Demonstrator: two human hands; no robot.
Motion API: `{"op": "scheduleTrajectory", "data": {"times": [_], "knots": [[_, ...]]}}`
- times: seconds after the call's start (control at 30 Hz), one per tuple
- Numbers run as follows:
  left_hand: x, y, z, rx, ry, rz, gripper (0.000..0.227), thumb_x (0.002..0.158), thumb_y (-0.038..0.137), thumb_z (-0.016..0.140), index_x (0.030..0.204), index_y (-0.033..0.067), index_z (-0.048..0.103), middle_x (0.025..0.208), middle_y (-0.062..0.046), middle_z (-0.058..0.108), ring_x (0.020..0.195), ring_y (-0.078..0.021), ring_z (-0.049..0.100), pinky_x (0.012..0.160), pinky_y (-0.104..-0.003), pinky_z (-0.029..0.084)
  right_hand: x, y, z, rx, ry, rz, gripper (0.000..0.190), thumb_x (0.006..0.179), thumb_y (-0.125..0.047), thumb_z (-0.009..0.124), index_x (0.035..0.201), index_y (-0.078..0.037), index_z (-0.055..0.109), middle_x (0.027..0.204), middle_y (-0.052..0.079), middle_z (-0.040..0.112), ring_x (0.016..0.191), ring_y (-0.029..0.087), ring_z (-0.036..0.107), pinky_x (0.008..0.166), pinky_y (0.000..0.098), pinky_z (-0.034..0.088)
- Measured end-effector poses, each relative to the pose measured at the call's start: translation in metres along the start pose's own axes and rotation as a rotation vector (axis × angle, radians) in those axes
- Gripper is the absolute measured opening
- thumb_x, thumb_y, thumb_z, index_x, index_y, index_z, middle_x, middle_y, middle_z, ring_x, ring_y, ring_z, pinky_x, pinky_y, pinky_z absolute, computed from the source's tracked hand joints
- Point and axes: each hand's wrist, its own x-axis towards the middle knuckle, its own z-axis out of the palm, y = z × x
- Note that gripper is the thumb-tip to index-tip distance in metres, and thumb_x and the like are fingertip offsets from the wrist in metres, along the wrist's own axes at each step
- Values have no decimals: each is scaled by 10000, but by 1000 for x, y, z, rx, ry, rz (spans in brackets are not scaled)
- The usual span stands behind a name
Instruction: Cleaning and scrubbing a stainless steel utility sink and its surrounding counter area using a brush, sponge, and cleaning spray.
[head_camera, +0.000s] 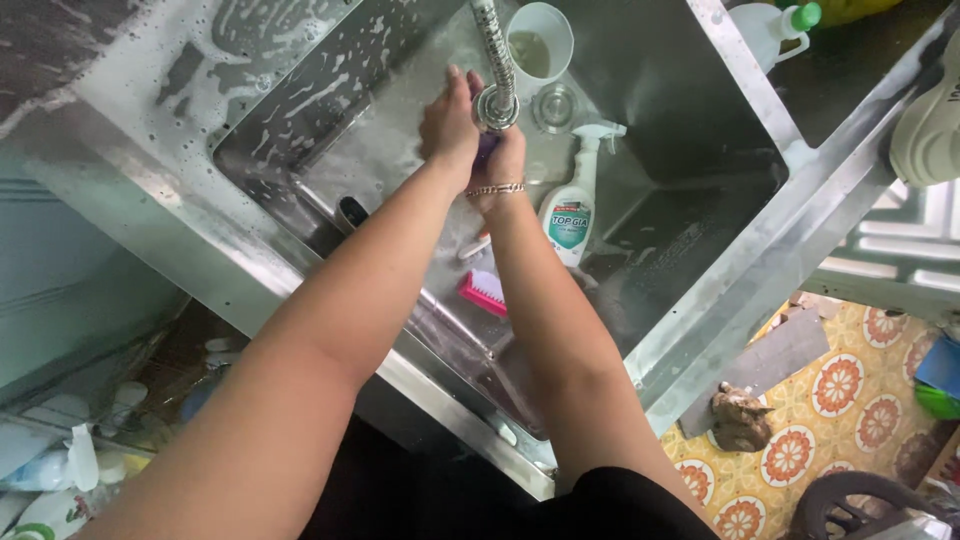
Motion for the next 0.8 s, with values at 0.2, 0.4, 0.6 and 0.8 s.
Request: {"op": "scheduleTrajectory", "data": {"times": [0.2, 0.4, 0.6, 0.8], "knots": [[12, -24, 11, 74, 20, 132, 562, 1023, 554, 327, 1304, 204, 666, 1401, -191, 532, 1341, -367, 468, 1115, -553, 285, -12, -11, 11, 99, 52, 16, 458, 914, -337, 564, 1236, -21, 644, 1211, 191, 697, 1088, 366, 675, 1003, 525, 528], [14, -37, 17, 238, 622, 285, 599, 1068, 528, 317, 1260, 146, 737, 1280, -226, 660, 1208, -420, 596, 980, -524, 387, -16, -17, 37, 191, -23, -42, 492, 987, -416, 542, 1209, 10, 649, 1200, 194, 706, 1101, 349, 682, 1028, 478, 527], [-6, -10, 13, -165, 256, 91, 748, 1017, 601, 303, 1115, 9, 749, 1143, -189, 765, 1078, -346, 722, 955, -412, 513, 64, 13, -94, -395, 313, -135, 302, 989, -300, 674, 1141, -39, 684, 1093, 107, 715, 949, 226, 636, 837, 413, 537], [0, -27, 22, -117, 176, -145, 768, 1010, 637, 332, 1101, 1, 753, 1154, -210, 752, 1096, -360, 716, 973, -428, 514, 64, 9, -98, -781, 456, -225, 344, 906, -330, 704, 1022, -8, 726, 933, 62, 757, 816, 148, 650, 723, 379, 546]]}}
